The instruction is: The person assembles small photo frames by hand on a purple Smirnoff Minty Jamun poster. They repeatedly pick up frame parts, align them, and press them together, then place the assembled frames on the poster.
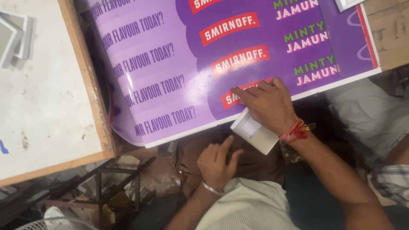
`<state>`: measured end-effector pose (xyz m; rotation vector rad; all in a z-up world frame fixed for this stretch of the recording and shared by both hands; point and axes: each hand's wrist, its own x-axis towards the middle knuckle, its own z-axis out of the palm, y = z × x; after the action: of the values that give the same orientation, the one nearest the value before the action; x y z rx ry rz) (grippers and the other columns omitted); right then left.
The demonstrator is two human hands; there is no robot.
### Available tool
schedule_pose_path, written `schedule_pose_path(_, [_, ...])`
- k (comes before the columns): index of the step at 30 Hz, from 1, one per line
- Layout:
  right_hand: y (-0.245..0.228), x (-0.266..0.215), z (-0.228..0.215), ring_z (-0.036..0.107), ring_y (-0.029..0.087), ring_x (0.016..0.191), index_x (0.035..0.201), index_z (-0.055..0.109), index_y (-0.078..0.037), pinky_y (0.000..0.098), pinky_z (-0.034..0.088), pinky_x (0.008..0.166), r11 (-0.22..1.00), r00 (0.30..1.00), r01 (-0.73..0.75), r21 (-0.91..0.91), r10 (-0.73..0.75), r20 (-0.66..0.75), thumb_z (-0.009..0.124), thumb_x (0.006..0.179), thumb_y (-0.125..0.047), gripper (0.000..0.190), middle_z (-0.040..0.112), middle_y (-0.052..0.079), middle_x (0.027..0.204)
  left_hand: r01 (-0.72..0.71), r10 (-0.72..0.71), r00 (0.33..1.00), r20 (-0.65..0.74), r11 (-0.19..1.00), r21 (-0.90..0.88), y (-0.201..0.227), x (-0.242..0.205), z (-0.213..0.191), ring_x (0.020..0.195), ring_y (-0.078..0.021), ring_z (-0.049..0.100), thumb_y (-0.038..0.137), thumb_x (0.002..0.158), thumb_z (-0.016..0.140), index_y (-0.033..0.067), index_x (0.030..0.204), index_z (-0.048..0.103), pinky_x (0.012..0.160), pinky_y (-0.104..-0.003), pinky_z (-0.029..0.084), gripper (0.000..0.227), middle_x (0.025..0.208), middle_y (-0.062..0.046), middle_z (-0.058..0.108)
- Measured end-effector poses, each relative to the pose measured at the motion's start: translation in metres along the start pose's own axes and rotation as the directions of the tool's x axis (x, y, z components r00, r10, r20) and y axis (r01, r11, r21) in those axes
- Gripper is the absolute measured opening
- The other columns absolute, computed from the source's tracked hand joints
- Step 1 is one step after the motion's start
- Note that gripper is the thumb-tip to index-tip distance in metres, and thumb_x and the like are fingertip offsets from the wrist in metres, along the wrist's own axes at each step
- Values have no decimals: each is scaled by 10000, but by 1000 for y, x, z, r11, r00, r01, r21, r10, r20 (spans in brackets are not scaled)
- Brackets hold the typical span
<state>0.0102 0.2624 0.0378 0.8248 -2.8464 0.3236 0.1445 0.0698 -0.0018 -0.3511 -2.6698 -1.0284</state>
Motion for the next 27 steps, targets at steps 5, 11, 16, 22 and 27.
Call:
schedule_pose_path(5, [5,6,-15,658,176,934,1167,746,-189,387,463,910,994,992,97,50,-101,72,693,752,-20,452,760,-43,1080,104,-119,989,-91,983,-149,-5,25,0,695,-210,631,184,881,827,74,1293,656,619,-329,517,459,838,-49,652])
schedule_pose_path(11, [3,1,-17,649,245,1024,1088,764,-188,522,372,1083,990,975,117,82,-130,180,718,631,-45,482,732,8,1093,475,-488,867,100,750,-459,-17,16,7,519,-26,446,83,867,800,49,1216,710,481,-218,378,362,708,2,665])
schedule_pose_path(16, [9,11,-8,667,198,937,892,779,-196,448,425,971,995,981,63,-79,-47,186,746,792,-204,106,758,-24,987,487,-533,844,60,715,-501,-24,3,11,550,-15,456,71,900,786,41,1128,741,499,-199,363,234,694,26,650])
schedule_pose_path(22, [38,7,-1,620,181,575,845,770,-162,389,377,804,943,943,-325,75,317,102,765,919,-466,313,716,-8,681,455,-536,844,4,714,-532,-23,-3,11,604,-22,491,70,926,763,28,1073,738,538,-196,376,155,761,17,687])
schedule_pose_path(27, [38,-10,-2,625,192,652,961,808,-230,369,379,794,911,933,-355,210,330,145,709,989,-383,184,728,-5,755,267,-354,921,-164,879,-396,-22,16,3,660,-70,548,69,919,775,39,1085,737,591,-228,441,173,873,-25,712])
